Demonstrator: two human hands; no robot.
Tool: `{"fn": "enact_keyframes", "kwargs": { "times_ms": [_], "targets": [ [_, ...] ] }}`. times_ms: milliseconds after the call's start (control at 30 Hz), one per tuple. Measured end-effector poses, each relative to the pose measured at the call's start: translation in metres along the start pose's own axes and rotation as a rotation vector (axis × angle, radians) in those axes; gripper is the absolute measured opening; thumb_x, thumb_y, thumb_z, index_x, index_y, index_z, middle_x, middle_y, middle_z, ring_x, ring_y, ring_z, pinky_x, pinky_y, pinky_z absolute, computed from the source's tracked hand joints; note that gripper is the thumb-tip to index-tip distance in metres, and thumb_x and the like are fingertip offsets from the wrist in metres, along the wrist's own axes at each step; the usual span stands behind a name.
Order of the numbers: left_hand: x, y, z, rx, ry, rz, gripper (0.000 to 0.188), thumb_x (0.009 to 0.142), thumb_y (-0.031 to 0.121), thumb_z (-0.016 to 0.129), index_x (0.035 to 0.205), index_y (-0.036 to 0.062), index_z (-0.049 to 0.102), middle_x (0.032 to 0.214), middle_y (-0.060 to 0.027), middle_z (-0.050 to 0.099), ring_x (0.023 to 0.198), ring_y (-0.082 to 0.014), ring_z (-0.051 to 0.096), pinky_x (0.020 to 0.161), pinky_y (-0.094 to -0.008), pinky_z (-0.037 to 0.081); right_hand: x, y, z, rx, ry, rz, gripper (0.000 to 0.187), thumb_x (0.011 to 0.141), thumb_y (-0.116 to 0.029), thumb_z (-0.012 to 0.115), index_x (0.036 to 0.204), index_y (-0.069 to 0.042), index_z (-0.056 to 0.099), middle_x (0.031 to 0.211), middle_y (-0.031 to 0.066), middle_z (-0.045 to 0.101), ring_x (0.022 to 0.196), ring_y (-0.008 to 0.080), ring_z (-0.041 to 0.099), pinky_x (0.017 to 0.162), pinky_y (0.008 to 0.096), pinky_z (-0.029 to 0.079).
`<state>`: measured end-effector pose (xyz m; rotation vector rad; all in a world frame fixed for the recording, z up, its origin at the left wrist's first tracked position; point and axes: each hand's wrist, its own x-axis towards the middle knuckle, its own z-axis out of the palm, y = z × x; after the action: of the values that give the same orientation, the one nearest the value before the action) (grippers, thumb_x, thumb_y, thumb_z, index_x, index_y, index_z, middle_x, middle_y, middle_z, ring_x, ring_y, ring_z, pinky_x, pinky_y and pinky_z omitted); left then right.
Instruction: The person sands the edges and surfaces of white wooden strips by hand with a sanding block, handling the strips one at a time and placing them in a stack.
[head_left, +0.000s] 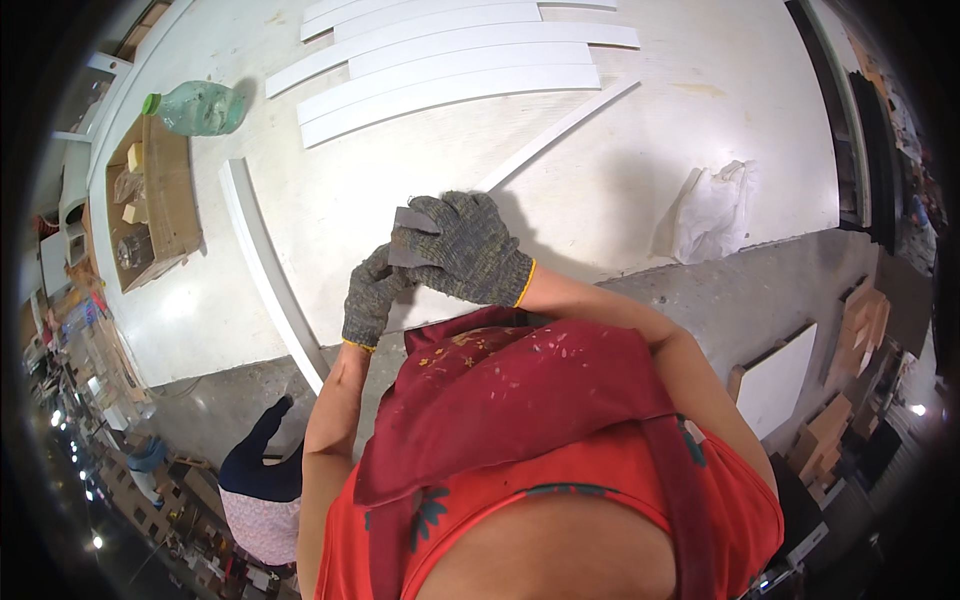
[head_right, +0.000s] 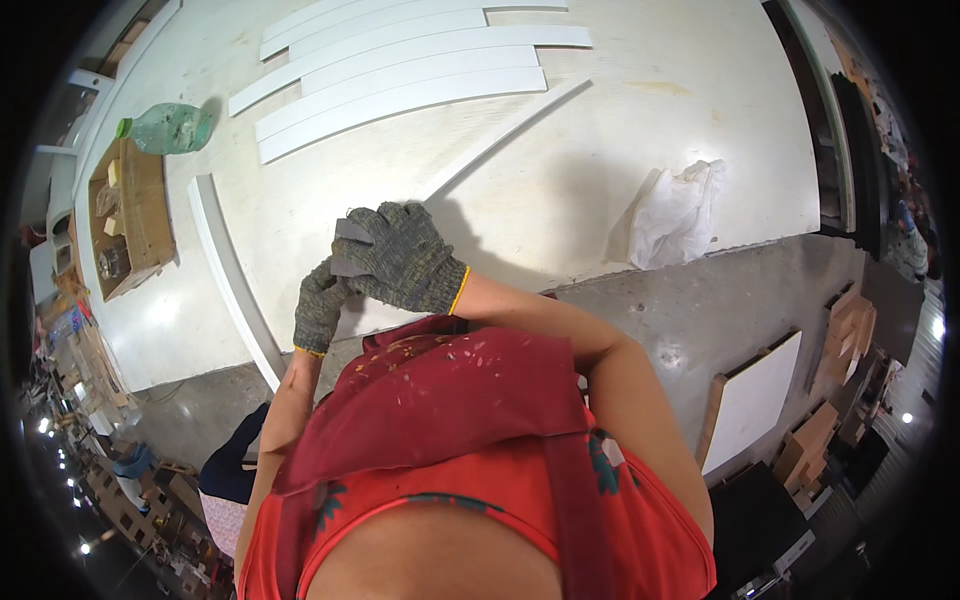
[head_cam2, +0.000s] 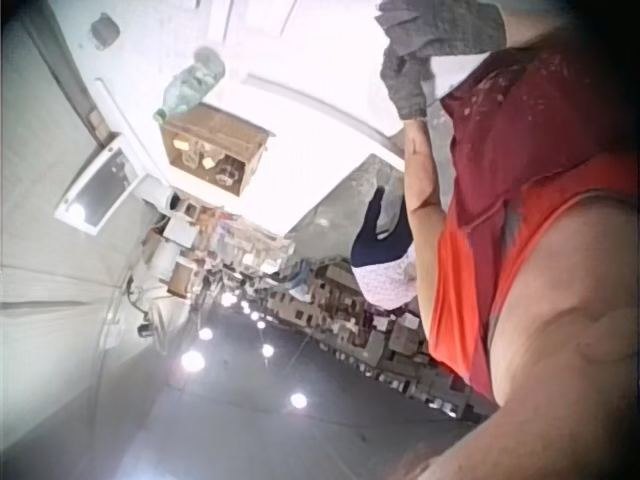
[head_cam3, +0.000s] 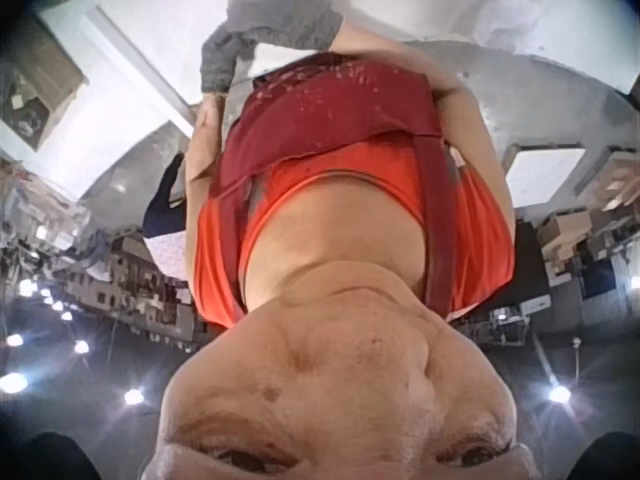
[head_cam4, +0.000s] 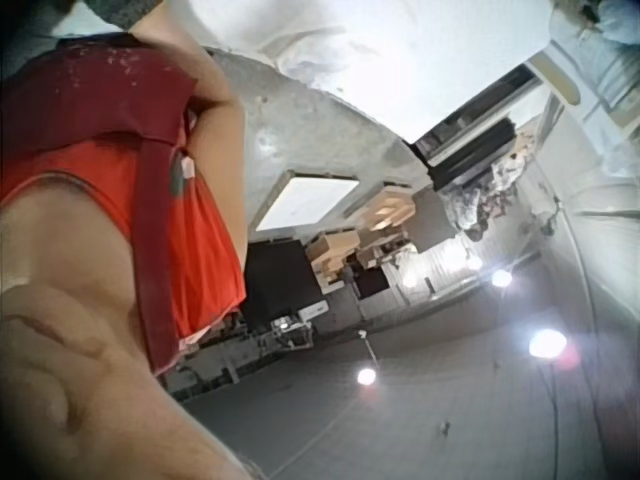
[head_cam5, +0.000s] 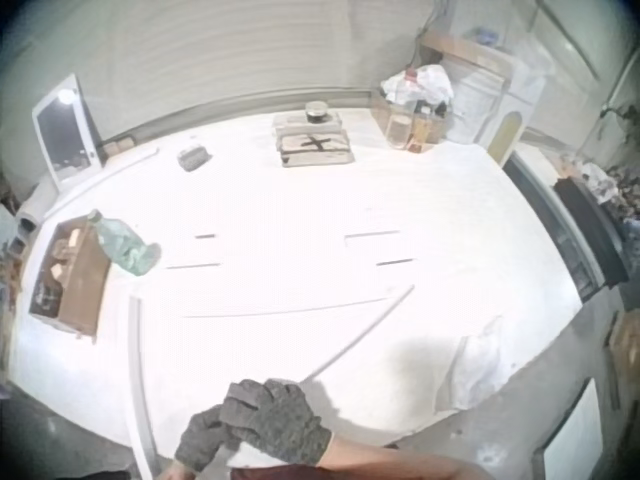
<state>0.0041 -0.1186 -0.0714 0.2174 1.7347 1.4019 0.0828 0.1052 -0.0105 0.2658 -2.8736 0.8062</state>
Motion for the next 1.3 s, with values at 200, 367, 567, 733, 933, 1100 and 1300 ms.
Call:
{"fn": "enact_keyframes", "kwargs": {
  "times_ms": [200,367,567,733,933,1100,1300],
  "targets": [
    [-0.006,0.014,0.015,-0.007,0.062,0.01,0.039,0.088,0.001,0.067,0.127,0.0019,0.064,0.108,-0.0044,0.071,0.095,-0.0153,0.066,0.084,-0.0304,0.054,-0.004,0.013,0.014,0.018,0.14,-0.14,0.033,0.086,-0.043,0.064,0.118,-0.034,0.067,0.134,0.0062,0.056,0.123,0.0282,0.054,0.098,0.0512,0.042],
    [0.002,-0.024,0.02,0.24,0.249,0.264,0.031,0.088,-0.001,0.068,0.119,0.0024,0.069,0.102,-0.0048,0.071,0.086,-0.0138,0.067,0.075,-0.0275,0.054,-0.007,0.015,0.014,0.094,0.185,-0.061,0.036,0.086,-0.041,0.065,0.121,-0.031,0.066,0.13,0.0056,0.058,0.118,0.0289,0.056,0.096,0.0487,0.044],
    [0.001,0.0,0.048,0.164,0.362,0.149,0.04,0.083,0.0,0.079,0.122,0.0076,0.072,0.102,-0.0049,0.07,0.072,-0.0083,0.065,0.059,-0.0237,0.053,-0.022,0.11,-0.026,-0.265,0.371,-0.199,0.022,0.088,-0.02,0.065,0.109,-0.022,0.07,0.108,0.0003,0.067,0.093,0.0174,0.067,0.071,0.0303,0.057],
    [0.004,-0.001,0.047,0.11,0.381,0.126,0.035,0.088,-0.001,0.073,0.122,0.0029,0.069,0.091,-0.0052,0.071,0.07,-0.0097,0.064,0.062,-0.0246,0.053,-0.073,0.252,-0.124,-0.483,0.426,0.541,0.023,0.09,-0.026,0.068,0.112,-0.027,0.074,0.121,-0.0026,0.07,0.104,0.0239,0.067,0.085,0.039,0.055],
    [0.004,-0.002,0.05,0.052,0.378,0.141,0.033,0.088,-0.003,0.071,0.121,0.0023,0.07,0.092,-0.0038,0.07,0.07,-0.0092,0.064,0.061,-0.0245,0.052,-0.061,0.232,-0.134,-0.53,0.422,0.593,0.022,0.093,-0.04,0.061,0.111,-0.035,0.071,0.123,-0.0074,0.068,0.113,0.0253,0.063,0.093,0.0423,0.051],
    [0.005,0.001,0.048,0.075,0.356,0.163,0.032,0.088,0.0,0.073,0.12,0.0037,0.071,0.096,-0.0028,0.067,0.071,-0.0084,0.063,0.061,-0.0244,0.052,-0.059,0.206,-0.065,-0.387,0.531,0.343,0.026,0.084,-0.033,0.073,0.109,-0.028,0.074,0.119,0.0001,0.068,0.113,0.024,0.062,0.092,0.0427,0.05],
    [0.003,0.0,0.047,0.096,0.372,0.142,0.032,0.088,0.001,0.073,0.12,0.0041,0.071,0.098,-0.0035,0.068,0.072,-0.0085,0.064,0.063,-0.0247,0.053,-0.043,0.113,-0.051,-0.406,0.268,0.058,0.024,0.08,-0.033,0.075,0.102,-0.024,0.074,0.118,0.0066,0.067,0.11,0.0283,0.062,0.091,0.0459,0.049]
  ]
}}
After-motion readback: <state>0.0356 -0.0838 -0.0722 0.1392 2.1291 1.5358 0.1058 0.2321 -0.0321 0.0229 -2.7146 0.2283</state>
